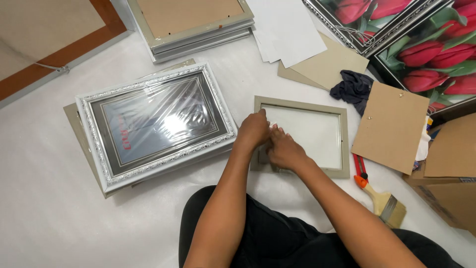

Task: Preparing and cleaning a picture frame and its glass component

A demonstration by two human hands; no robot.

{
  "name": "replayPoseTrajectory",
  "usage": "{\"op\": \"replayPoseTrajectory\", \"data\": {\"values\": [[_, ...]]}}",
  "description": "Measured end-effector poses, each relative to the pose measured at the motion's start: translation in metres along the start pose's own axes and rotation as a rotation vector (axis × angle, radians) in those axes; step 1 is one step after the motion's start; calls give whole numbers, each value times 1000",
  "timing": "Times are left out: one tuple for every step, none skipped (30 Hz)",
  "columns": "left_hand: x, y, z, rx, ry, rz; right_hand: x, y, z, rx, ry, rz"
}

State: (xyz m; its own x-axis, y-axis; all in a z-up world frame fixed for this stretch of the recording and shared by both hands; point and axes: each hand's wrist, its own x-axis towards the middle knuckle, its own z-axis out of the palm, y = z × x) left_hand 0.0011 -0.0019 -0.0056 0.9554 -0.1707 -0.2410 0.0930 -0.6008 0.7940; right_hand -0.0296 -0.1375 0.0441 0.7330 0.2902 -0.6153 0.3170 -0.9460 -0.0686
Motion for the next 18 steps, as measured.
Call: {"op": "replayPoseTrajectory", "data": {"values": [[0, -2, 2, 1, 0, 1, -13, -6, 4, 1, 2, 0], [1, -3, 4, 3, 8, -12, -25, -11, 7, 33, -12, 1], [2, -3, 5, 5, 16, -25, -36, -17, 9, 66, -26, 1], [-5, 4, -1, 6, 21, -16, -47, -22, 12, 63, -17, 4], [-12, 12, -8, 2, -20, -30, -58, -27, 15, 65, -41, -2], [-20, 18, -15, 0, -60, -48, -67, -33, 18, 68, -68, -12], [-18, 21, -14, 2, -54, -42, -73, -35, 17, 65, -60, -12], [-19, 21, -11, 13, -58, -55, -78, -38, 17, 72, -67, -9], [-18, 21, -9, 24, -62, -67, -83, -41, 17, 78, -73, -6], [-12, 14, -1, 26, -59, -67, -77, -39, 22, 78, -71, -9], [-4, 7, 8, 52, -84, -70, -70, -37, 27, 86, -68, 7], [5, 1, 17, 78, -110, -71, -63, -34, 31, 94, -64, 24], [1, 6, 10, 79, -106, -68, -55, -33, 28, 94, -59, 23], [-3, 11, 4, 90, -125, -72, -46, -32, 25, 55, -35, 20], [-7, 16, -3, 100, -144, -75, -38, -31, 21, 16, -10, 17], [-11, 20, -6, 101, -140, -78, -27, -29, 17, 14, -9, 12], [-14, 24, -10, 80, -136, -76, -17, -26, 12, 25, 0, 40], [-18, 27, -14, 59, -132, -75, -7, -24, 8, 37, 7, 67]]}}
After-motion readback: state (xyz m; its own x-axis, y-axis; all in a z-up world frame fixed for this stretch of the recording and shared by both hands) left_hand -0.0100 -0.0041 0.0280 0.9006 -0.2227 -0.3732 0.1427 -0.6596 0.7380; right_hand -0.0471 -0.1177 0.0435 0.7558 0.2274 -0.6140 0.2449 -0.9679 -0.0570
